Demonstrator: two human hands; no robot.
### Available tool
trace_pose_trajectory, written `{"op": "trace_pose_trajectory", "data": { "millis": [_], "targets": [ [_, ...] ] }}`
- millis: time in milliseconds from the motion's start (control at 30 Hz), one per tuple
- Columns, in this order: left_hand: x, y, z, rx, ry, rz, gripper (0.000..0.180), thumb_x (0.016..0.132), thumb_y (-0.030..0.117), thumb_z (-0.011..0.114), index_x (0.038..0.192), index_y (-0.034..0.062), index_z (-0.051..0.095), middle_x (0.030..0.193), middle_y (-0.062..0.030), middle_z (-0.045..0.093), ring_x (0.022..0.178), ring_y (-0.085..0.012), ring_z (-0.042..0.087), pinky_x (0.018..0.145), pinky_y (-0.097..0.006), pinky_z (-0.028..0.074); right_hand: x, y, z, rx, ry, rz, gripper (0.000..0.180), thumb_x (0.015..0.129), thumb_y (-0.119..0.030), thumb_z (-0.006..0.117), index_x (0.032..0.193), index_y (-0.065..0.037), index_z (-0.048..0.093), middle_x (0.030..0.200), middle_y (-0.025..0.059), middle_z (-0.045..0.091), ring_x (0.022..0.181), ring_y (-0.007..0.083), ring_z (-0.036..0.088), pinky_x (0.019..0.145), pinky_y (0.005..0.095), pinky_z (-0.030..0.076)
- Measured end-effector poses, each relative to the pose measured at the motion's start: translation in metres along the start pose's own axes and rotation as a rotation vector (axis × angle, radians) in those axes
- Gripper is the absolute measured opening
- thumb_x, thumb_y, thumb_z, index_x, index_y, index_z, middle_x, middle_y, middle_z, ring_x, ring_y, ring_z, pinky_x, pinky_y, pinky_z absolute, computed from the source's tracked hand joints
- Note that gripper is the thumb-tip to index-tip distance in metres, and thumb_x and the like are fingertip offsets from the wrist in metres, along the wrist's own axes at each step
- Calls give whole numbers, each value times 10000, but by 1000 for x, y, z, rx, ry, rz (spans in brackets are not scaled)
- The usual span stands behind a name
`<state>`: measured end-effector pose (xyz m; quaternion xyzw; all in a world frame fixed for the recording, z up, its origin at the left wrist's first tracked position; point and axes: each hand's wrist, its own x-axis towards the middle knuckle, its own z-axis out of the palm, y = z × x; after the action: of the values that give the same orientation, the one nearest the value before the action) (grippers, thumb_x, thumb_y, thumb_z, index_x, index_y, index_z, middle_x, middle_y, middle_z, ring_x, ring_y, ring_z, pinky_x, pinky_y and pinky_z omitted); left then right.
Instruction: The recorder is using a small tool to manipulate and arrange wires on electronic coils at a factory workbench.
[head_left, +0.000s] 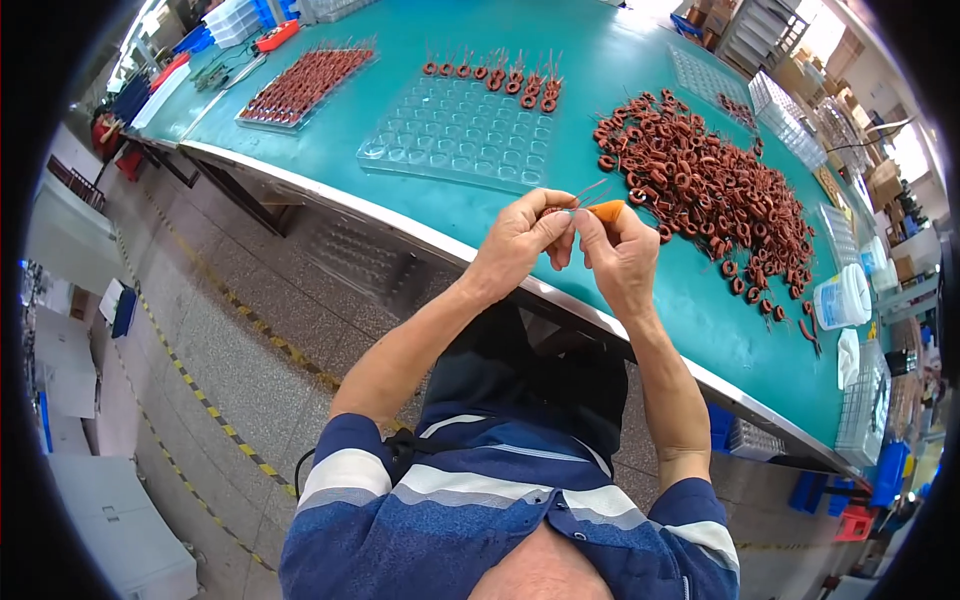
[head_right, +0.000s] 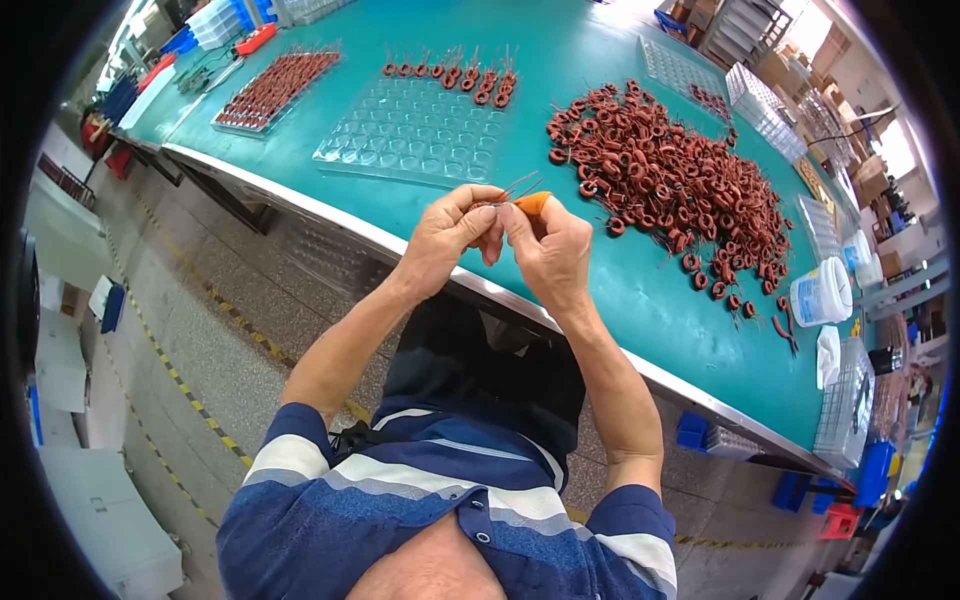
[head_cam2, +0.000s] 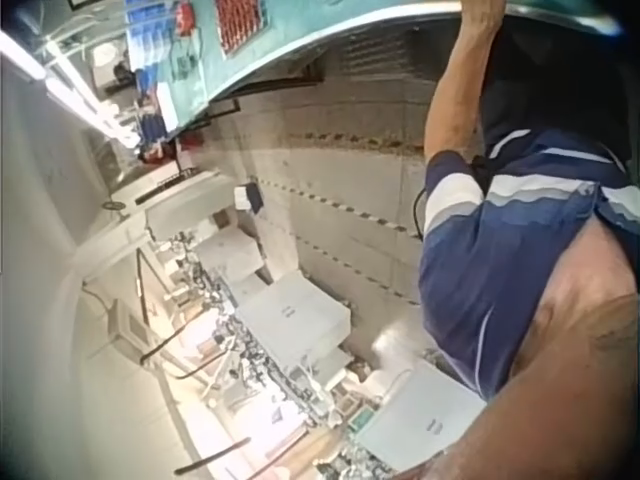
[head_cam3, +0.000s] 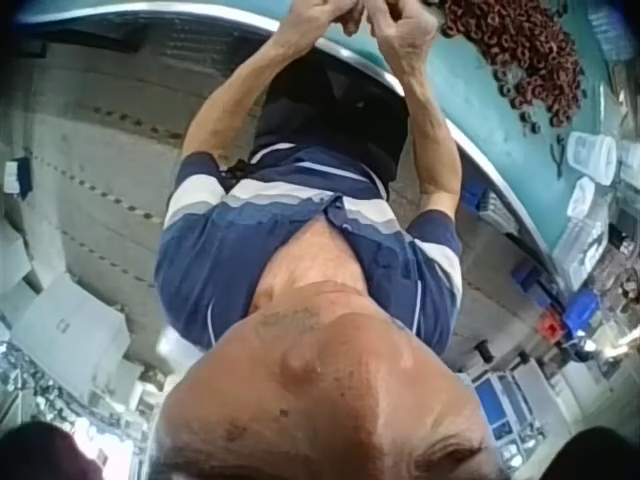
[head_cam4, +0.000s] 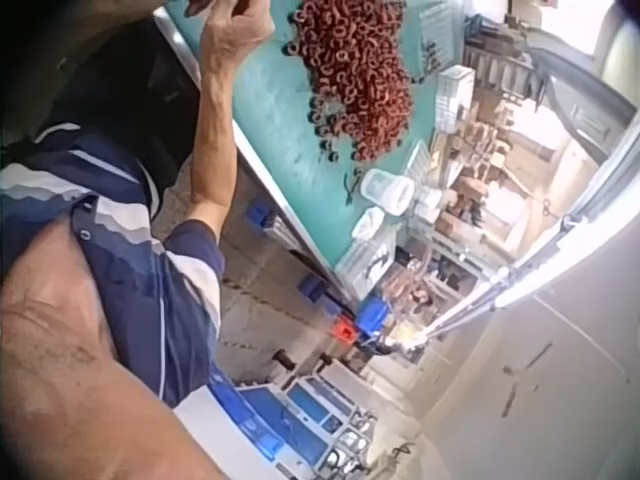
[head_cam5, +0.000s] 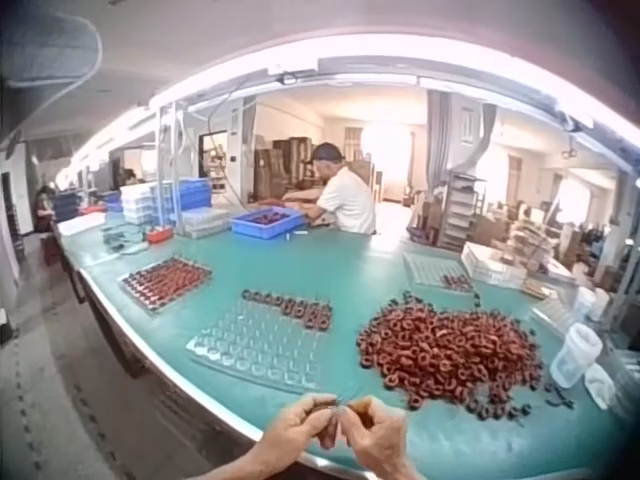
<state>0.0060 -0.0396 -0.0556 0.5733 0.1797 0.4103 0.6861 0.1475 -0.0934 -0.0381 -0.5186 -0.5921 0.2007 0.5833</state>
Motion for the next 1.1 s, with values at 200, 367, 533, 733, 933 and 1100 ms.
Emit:
{"op": "trace_pose_trajectory", "data": {
  "millis": [200,367,533,733,933,1100],
  "targets": [
    [-3,-12,-1,-95,176,68,174,971,105,475,1060,-33,531,690,-36,544,576,-108,546,533,-248,467,3,0,12,207,29,294,202,874,-171,693,871,20,628,626,21,585,497,54,501,442,199,372],
    [-6,-14,-15,-94,199,72,155,970,95,470,1041,-28,531,691,-35,545,575,-102,536,531,-247,460,11,-12,20,70,0,184,220,868,-152,695,982,27,634,730,38,644,597,63,561,516,206,431],
    [-7,-8,-23,139,265,138,155,967,116,478,1032,-11,538,665,-24,545,567,-86,522,518,-245,436,22,-6,29,16,-151,169,226,881,-141,673,1020,27,611,775,53,660,632,68,576,544,215,449],
    [-2,-15,-41,162,297,204,153,967,109,485,1056,-11,520,705,-33,556,597,-90,533,546,-242,446,42,4,46,230,-252,216,187,902,-122,641,1007,28,603,768,59,652,627,77,580,547,220,458],
    [3,-16,-58,-118,331,269,200,997,154,467,1111,-7,439,789,-49,548,660,-105,544,616,-243,475,68,-5,65,145,-363,195,145,903,-119,633,965,13,630,698,36,621,599,71,568,527,216,448],
    [12,-20,-73,-223,359,264,223,996,208,483,1096,12,446,826,-70,547,676,-135,548,633,-264,470,95,8,70,249,-137,273,231,896,-174,659,1012,22,624,804,49,633,638,73,568,544,207,441]
  ]
}}
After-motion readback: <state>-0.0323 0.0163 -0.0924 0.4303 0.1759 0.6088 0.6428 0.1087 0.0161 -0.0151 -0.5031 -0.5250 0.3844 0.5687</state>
